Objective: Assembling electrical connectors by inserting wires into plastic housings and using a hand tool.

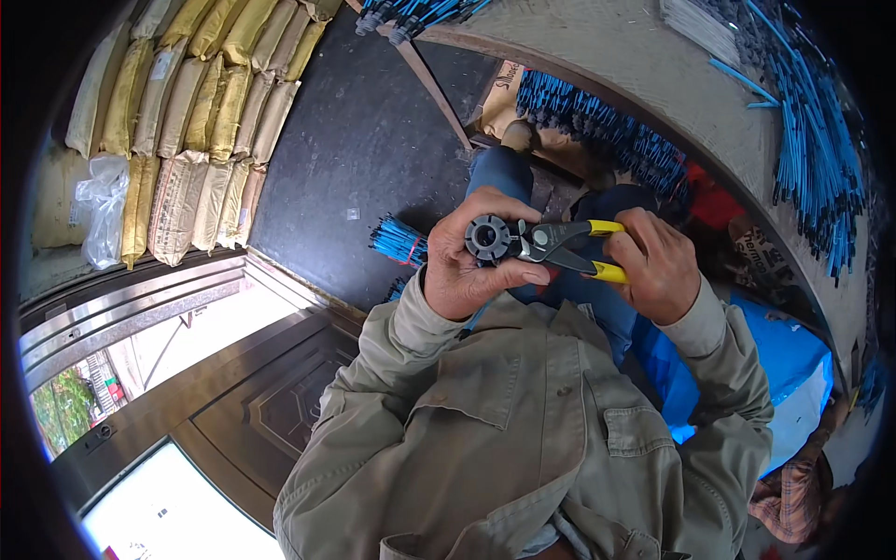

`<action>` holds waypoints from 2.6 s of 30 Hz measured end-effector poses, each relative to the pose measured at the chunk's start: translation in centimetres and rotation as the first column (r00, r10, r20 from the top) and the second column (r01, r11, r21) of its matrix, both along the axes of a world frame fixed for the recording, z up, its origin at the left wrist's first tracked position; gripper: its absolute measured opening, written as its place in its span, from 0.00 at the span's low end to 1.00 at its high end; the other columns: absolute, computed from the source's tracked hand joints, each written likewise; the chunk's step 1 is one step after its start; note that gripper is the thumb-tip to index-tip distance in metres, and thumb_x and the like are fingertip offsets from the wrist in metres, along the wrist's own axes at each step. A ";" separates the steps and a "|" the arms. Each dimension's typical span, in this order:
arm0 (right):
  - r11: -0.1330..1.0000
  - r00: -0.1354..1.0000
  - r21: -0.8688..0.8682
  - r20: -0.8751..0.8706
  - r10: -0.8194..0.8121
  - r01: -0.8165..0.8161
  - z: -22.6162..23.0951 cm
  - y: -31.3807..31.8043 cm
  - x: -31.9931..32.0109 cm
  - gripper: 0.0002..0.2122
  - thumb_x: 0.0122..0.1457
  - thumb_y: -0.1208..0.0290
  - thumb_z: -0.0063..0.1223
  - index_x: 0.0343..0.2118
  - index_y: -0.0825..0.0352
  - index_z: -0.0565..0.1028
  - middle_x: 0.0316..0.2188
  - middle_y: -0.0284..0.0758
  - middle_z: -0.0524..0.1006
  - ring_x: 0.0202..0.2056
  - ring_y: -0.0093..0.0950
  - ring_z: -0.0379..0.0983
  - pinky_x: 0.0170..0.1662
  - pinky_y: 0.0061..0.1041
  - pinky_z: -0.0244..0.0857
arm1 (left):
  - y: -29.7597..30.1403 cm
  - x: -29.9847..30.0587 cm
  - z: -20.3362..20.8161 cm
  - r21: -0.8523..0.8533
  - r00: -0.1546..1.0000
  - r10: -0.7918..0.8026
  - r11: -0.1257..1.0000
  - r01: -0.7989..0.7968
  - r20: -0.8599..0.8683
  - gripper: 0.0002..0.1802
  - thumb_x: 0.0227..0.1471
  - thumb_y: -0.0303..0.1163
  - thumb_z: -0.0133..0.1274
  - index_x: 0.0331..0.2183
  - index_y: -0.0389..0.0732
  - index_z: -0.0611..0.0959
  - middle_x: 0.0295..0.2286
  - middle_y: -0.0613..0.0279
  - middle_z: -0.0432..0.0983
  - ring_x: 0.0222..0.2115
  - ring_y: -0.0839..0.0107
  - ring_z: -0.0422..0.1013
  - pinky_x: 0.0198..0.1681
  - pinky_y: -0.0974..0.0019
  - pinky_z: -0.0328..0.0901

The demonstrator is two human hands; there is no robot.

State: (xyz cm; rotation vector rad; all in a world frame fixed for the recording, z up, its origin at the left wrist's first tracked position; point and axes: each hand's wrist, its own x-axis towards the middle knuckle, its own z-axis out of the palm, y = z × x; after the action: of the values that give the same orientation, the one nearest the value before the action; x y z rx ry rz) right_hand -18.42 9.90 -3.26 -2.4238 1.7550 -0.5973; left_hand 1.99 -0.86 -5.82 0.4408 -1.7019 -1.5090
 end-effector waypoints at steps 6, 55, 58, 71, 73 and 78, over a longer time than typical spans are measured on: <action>0.999 0.987 -0.039 -0.159 -0.008 0.002 2.5 -0.6 -0.8 0.15 0.38 0.69 0.61 0.25 0.67 0.65 0.28 0.39 0.66 0.28 0.34 0.70 0.27 0.28 0.65 | -0.1 0.1 0.4 0.090 0.999 -0.002 0.996 -0.001 0.044 0.32 0.31 0.47 0.67 0.35 0.34 0.76 0.29 0.62 0.71 0.29 0.75 0.65 0.32 0.71 0.59; 0.645 0.736 0.641 0.654 -0.175 -0.416 5.3 -1.1 -1.8 0.09 0.57 0.70 0.48 0.33 0.67 0.62 0.21 0.38 0.73 0.20 0.30 0.74 0.22 0.27 0.64 | -1.6 1.5 -1.2 0.053 0.972 -0.229 0.971 0.232 -0.049 0.33 0.22 0.36 0.70 0.35 0.37 0.76 0.31 0.62 0.72 0.32 0.69 0.67 0.38 0.66 0.61; 0.705 0.773 0.597 0.624 -0.111 -0.381 4.2 -1.0 -1.4 0.09 0.56 0.71 0.48 0.33 0.67 0.62 0.22 0.40 0.73 0.21 0.36 0.73 0.23 0.29 0.64 | -1.6 1.4 -1.3 0.063 0.976 -0.206 0.976 0.211 -0.075 0.33 0.21 0.37 0.70 0.35 0.38 0.76 0.29 0.62 0.72 0.32 0.68 0.67 0.37 0.66 0.61; 0.960 0.730 0.279 0.655 -0.196 0.007 -5.0 2.2 6.2 0.10 0.54 0.72 0.51 0.35 0.68 0.62 0.24 0.44 0.73 0.24 0.43 0.72 0.24 0.32 0.63 | -0.8 0.8 -0.5 -0.035 0.997 -0.070 0.997 0.071 0.010 0.34 0.26 0.47 0.67 0.34 0.36 0.74 0.30 0.59 0.72 0.32 0.68 0.68 0.37 0.68 0.62; 0.972 0.661 0.232 0.736 -0.148 -0.042 -5.8 2.3 5.4 0.10 0.54 0.73 0.50 0.34 0.68 0.63 0.24 0.43 0.73 0.23 0.40 0.73 0.23 0.31 0.63 | -0.6 0.5 -0.2 0.032 0.996 -0.085 0.996 0.084 0.020 0.34 0.25 0.48 0.67 0.34 0.36 0.74 0.30 0.59 0.72 0.31 0.68 0.68 0.36 0.67 0.62; 0.940 0.563 0.246 0.823 -0.075 -0.235 -2.7 0.9 1.7 0.08 0.56 0.73 0.49 0.34 0.67 0.63 0.22 0.38 0.73 0.20 0.30 0.73 0.21 0.26 0.63 | -1.1 1.3 -0.2 0.079 0.995 -0.104 0.992 0.103 -0.001 0.35 0.24 0.50 0.67 0.33 0.37 0.74 0.30 0.59 0.72 0.30 0.68 0.68 0.35 0.67 0.62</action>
State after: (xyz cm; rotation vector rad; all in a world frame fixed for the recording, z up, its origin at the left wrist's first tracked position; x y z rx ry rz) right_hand -16.76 10.79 -5.97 -1.5270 1.1727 -1.0928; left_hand 3.30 -1.92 -6.05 0.4017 -1.6949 -1.6556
